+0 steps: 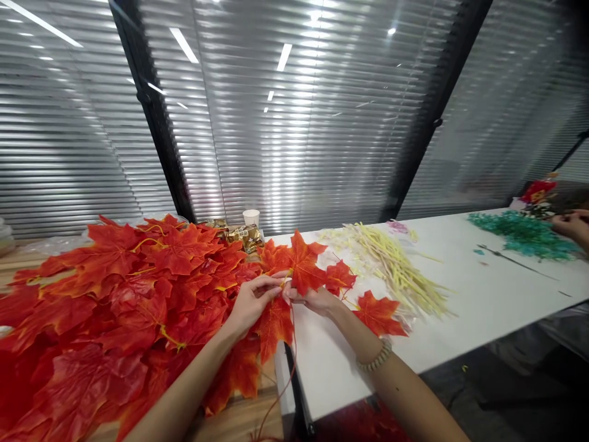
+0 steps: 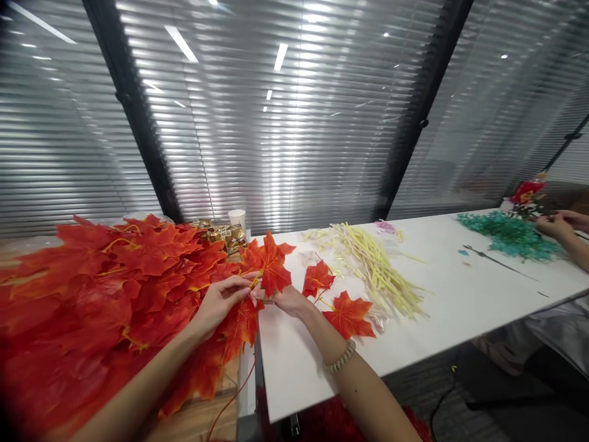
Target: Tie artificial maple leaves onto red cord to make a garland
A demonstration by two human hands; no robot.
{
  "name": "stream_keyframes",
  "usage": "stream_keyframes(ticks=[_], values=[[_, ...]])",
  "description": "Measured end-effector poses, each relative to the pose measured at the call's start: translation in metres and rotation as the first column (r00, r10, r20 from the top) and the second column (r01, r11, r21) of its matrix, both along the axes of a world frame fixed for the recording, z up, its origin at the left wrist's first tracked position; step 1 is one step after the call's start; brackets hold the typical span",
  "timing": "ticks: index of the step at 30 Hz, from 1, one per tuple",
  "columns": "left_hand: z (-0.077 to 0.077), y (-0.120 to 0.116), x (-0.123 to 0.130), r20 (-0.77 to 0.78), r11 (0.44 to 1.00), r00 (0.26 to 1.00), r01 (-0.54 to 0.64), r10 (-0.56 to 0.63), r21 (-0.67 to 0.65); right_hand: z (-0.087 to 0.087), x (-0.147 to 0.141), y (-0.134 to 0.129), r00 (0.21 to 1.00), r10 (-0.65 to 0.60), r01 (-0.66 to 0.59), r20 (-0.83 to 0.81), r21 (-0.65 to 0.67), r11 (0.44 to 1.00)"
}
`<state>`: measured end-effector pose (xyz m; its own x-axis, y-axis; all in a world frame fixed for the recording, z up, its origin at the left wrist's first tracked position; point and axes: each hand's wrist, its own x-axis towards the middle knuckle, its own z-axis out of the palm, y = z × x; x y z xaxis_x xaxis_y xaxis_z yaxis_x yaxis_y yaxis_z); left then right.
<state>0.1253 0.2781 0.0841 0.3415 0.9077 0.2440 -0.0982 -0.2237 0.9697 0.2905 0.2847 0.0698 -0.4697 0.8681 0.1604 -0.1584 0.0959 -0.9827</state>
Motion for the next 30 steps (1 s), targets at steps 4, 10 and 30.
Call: stream_keyframes(ticks=[4, 10, 30], values=[[-0.002, 0.001, 0.000, -0.013, 0.998, 1.000, -0.007, 0.008, 0.054, -0.005, 0.001, 0.003, 1.000, -0.029, 0.029, 0.013, -0.011, 1.000], [-0.002, 0.001, 0.000, -0.008, 0.996, 0.999, -0.032, 0.033, 0.083, -0.008, 0.006, 0.004, 0.999, -0.030, 0.030, 0.016, -0.035, 0.999], [-0.007, 0.005, -0.003, -0.111, 0.964, 0.989, -0.063, 0.094, 0.259, -0.006, 0.004, 0.005, 0.998, -0.064, 0.062, -0.013, -0.111, 0.992]])
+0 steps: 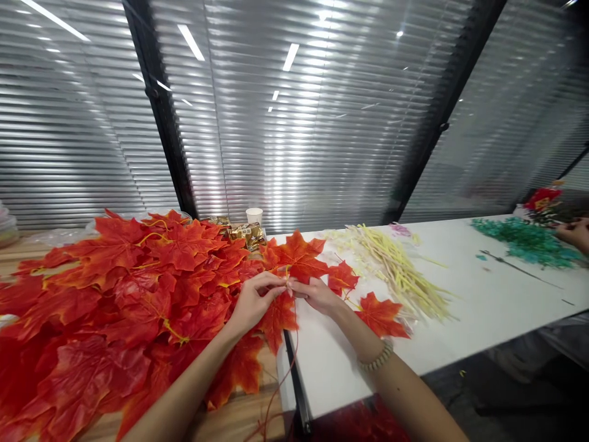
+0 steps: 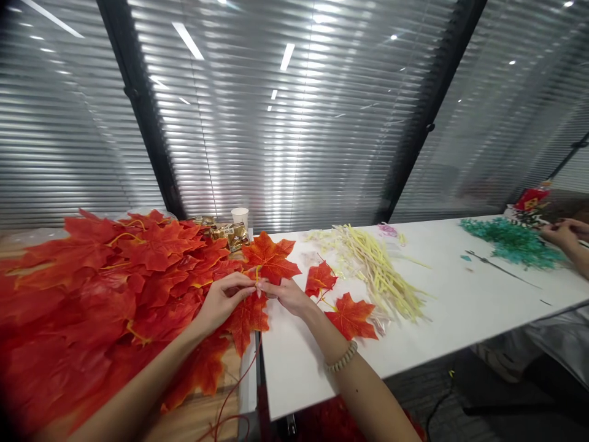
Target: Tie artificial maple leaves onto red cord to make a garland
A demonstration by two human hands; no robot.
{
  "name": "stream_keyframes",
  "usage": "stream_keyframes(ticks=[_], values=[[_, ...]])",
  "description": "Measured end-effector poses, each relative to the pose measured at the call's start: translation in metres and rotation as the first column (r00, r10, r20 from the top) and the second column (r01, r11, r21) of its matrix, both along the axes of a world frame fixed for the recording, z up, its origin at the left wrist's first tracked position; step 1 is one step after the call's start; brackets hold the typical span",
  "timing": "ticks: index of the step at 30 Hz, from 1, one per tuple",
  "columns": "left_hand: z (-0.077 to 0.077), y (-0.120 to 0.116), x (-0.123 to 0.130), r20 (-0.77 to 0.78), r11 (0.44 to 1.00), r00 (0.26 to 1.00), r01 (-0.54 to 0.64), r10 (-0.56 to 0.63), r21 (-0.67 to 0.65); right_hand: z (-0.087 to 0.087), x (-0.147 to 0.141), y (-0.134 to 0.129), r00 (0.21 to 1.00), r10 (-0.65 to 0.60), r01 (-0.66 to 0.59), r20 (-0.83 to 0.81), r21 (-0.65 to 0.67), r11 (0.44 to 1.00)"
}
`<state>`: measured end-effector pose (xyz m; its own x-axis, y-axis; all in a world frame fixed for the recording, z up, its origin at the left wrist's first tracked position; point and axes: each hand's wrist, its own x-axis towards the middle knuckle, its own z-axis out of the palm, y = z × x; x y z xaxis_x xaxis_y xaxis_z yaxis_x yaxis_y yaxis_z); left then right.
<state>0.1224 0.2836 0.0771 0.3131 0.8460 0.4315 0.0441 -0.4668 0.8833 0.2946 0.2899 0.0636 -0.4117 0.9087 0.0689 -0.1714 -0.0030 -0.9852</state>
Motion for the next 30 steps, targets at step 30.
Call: stream_keyframes(ticks=[30], values=[[-0.0019, 0.0001, 0.0015, 0.083, 0.971, 0.994, -0.047, 0.067, -0.233, -0.0022, -0.0046, 0.0039, 0.996, 0.000, 0.004, -0.092, 0.039, 0.999]])
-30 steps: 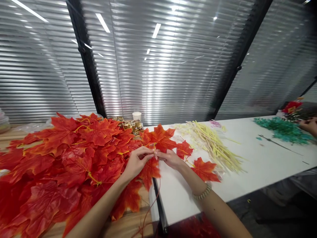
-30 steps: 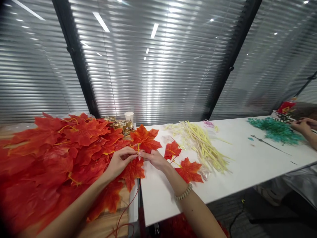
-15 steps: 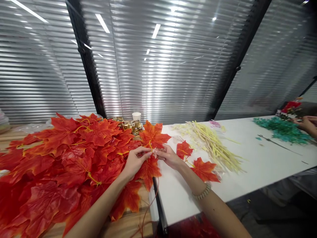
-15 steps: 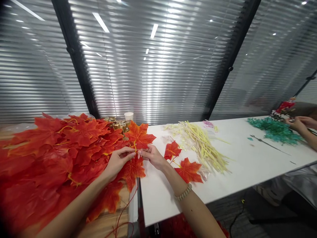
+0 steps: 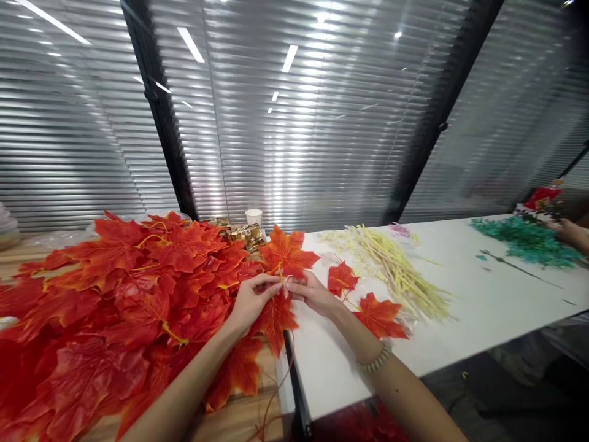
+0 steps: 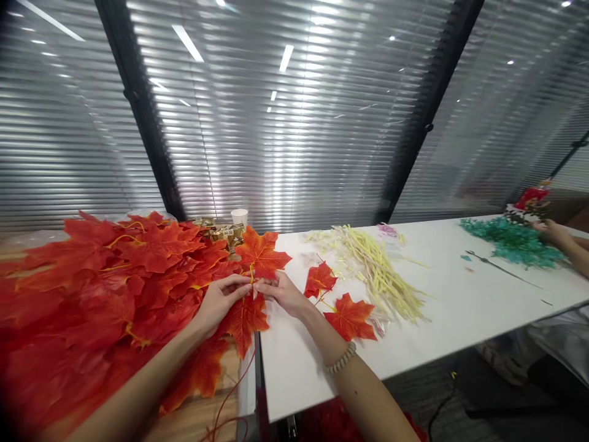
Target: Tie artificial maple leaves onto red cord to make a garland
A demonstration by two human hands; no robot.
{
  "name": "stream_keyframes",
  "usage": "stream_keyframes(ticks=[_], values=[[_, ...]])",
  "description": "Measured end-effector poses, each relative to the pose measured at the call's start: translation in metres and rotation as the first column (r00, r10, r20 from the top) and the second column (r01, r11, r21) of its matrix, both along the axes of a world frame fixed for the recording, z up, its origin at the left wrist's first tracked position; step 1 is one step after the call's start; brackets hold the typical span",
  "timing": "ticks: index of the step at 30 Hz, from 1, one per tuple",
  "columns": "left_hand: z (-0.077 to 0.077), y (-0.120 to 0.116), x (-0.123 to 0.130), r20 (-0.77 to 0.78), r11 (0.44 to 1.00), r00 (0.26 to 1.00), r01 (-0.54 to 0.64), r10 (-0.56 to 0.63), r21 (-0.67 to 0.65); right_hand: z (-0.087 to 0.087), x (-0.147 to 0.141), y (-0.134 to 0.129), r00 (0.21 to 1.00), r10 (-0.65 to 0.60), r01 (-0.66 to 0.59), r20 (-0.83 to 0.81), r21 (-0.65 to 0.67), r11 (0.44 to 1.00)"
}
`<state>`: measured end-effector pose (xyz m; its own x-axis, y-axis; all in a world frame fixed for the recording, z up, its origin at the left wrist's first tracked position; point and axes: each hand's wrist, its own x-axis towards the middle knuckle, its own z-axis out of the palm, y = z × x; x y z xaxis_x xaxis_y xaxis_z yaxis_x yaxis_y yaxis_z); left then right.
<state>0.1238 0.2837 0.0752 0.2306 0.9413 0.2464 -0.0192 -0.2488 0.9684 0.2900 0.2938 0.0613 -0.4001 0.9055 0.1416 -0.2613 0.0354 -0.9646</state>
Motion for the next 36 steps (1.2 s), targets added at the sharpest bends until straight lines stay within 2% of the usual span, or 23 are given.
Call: stream_keyframes(ticks=[3, 10, 21, 29, 36], values=[[-0.0002, 0.0001, 0.0001, 0.003, 1.000, 1.000, 0.001, -0.001, 0.001, 0.0004, -0.0001, 0.0002, 0.999, 0.048, -0.048, 0.012, 0.022, 0.999], [0.0005, -0.0018, 0.0016, 0.003, 0.999, 0.999, 0.045, -0.045, -0.007, -0.0029, 0.0022, 0.0001, 0.999, 0.042, -0.042, 0.022, 0.024, 0.999], [-0.0003, -0.0011, 0.0016, -0.004, 0.999, 1.000, 0.008, -0.008, 0.042, 0.0014, -0.0002, -0.0014, 0.999, 0.035, -0.035, -0.005, -0.019, 0.999], [0.0028, -0.0035, 0.0019, -0.001, 0.999, 0.999, 0.053, -0.053, 0.007, 0.0028, 0.0004, -0.0036, 0.999, 0.042, -0.043, -0.032, -0.021, 0.999], [0.0060, -0.0056, 0.0024, 0.003, 0.997, 0.998, 0.069, -0.069, 0.021, 0.0009, 0.0021, -0.0029, 0.999, 0.042, -0.042, 0.028, 0.004, 0.999]])
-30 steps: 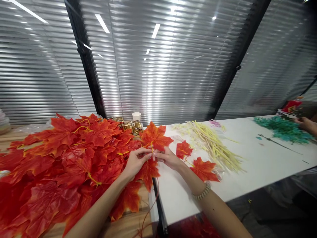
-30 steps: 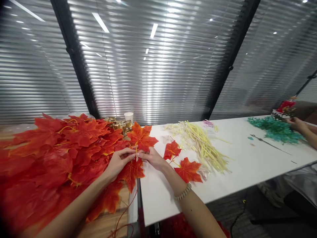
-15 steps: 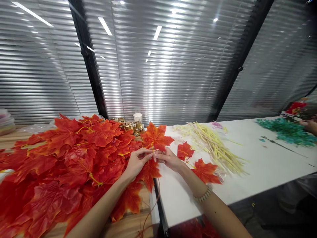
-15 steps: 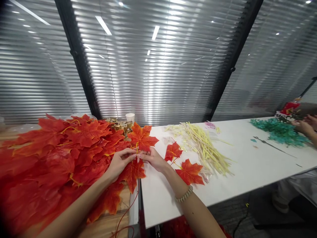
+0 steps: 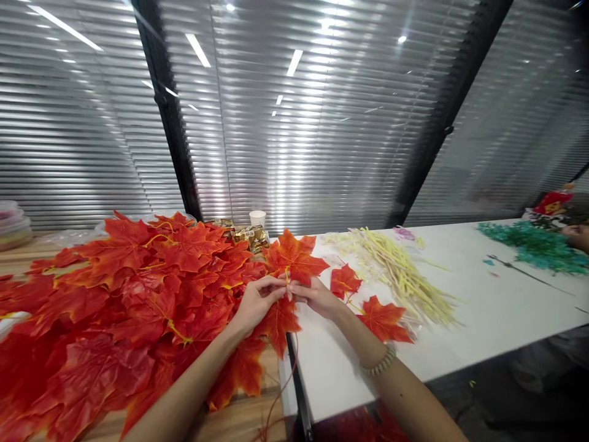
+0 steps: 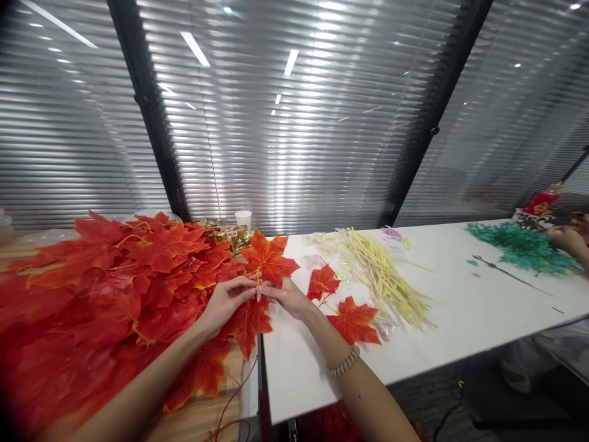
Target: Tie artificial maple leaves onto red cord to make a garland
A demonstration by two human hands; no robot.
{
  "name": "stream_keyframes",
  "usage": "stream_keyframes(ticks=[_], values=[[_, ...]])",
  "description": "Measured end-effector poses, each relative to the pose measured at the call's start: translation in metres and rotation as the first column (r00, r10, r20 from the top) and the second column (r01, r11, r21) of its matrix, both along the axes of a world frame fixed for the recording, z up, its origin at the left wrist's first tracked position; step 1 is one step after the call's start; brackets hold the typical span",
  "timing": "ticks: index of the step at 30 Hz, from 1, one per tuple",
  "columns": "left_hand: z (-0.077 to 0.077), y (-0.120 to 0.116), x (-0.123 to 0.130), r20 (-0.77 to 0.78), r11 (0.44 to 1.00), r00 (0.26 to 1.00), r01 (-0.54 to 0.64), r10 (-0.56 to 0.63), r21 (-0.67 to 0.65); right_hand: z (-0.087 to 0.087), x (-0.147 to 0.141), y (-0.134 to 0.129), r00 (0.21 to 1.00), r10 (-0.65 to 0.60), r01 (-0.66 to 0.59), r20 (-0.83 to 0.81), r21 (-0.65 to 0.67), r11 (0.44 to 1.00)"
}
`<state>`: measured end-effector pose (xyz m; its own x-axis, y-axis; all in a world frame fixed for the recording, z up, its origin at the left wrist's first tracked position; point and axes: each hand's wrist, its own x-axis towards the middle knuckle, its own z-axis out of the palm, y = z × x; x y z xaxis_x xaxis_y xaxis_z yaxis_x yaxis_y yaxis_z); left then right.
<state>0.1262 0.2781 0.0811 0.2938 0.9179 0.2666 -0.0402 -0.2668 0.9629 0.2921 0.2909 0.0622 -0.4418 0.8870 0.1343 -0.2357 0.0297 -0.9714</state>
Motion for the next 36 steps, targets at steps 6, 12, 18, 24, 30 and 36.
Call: stream_keyframes(ticks=[6, 12, 18, 24, 30, 36], values=[[-0.002, 0.002, 0.000, 0.021, 0.999, 0.999, 0.039, -0.039, 0.020, 0.001, 0.000, -0.001, 1.000, 0.004, -0.004, 0.015, 0.001, 1.000], [-0.006, 0.004, -0.001, -0.036, 1.000, 0.999, 0.024, -0.024, 0.004, 0.001, 0.000, 0.001, 1.000, 0.002, -0.002, -0.001, -0.003, 1.000], [-0.009, 0.006, -0.001, -0.055, 0.999, 0.998, 0.011, -0.009, 0.034, -0.001, -0.001, 0.002, 0.997, -0.048, 0.045, -0.057, -0.066, 0.997], [-0.008, 0.005, 0.000, -0.083, 0.998, 0.996, -0.008, 0.014, 0.070, -0.003, -0.001, 0.003, 0.996, -0.056, 0.051, -0.065, -0.078, 0.996], [-0.010, 0.006, -0.001, -0.096, 0.994, 0.995, -0.021, 0.031, 0.104, -0.008, -0.002, 0.007, 0.999, 0.009, -0.009, -0.041, 0.002, 1.000], [-0.012, 0.007, -0.001, -0.098, 0.995, 0.995, -0.011, 0.021, 0.103, -0.008, -0.002, 0.008, 0.999, 0.009, -0.009, -0.050, -0.001, 1.000]])
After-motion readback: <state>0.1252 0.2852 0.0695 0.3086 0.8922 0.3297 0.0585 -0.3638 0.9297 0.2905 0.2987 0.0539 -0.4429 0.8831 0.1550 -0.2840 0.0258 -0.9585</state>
